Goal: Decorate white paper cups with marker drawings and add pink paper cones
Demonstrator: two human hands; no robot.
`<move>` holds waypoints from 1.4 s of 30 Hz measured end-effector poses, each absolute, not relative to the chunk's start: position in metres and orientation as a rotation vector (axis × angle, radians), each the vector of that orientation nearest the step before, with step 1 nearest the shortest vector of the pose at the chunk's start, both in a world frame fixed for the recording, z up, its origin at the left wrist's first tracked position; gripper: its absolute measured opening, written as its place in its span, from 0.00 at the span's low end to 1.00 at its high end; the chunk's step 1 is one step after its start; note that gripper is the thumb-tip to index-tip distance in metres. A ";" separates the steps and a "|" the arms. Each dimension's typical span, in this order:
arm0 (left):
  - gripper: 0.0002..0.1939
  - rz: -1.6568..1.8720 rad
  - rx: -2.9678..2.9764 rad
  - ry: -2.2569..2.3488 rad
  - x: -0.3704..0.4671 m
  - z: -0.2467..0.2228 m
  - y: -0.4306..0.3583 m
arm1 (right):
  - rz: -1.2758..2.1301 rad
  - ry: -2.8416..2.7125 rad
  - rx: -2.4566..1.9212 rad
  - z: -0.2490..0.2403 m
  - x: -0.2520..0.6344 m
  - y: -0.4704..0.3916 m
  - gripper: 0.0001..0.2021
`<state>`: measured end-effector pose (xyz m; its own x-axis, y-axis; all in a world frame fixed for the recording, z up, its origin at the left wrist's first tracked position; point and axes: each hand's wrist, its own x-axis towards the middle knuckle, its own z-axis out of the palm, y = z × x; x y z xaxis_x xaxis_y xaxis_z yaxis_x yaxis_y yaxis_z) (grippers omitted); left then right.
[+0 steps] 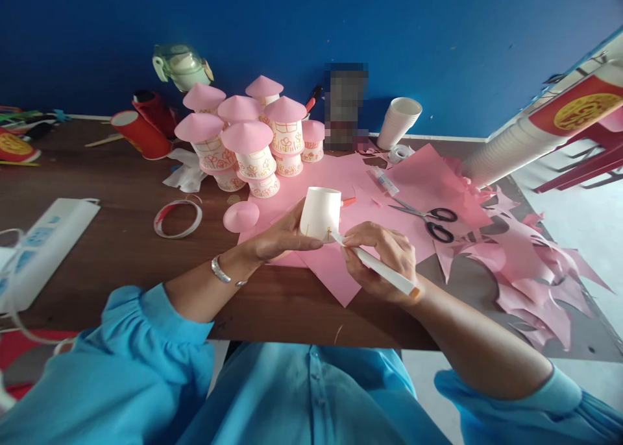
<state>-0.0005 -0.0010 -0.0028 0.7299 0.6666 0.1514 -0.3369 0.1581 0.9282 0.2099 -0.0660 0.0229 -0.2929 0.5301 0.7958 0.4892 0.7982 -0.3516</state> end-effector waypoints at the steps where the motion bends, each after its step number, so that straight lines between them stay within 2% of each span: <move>1: 0.42 0.733 1.216 0.324 -0.001 -0.003 -0.001 | 0.049 -1.944 -0.765 0.023 0.210 -0.066 0.11; 7: 0.43 0.729 1.232 0.353 -0.001 -0.003 -0.001 | 0.071 -1.949 -0.739 0.025 0.209 -0.065 0.12; 25: 0.37 0.732 1.325 0.393 0.001 0.000 -0.002 | 0.082 -1.927 -0.750 0.024 0.209 -0.064 0.09; 42: 0.36 0.709 1.256 0.340 0.000 -0.001 -0.002 | 0.030 -1.924 -0.778 0.022 0.210 -0.065 0.12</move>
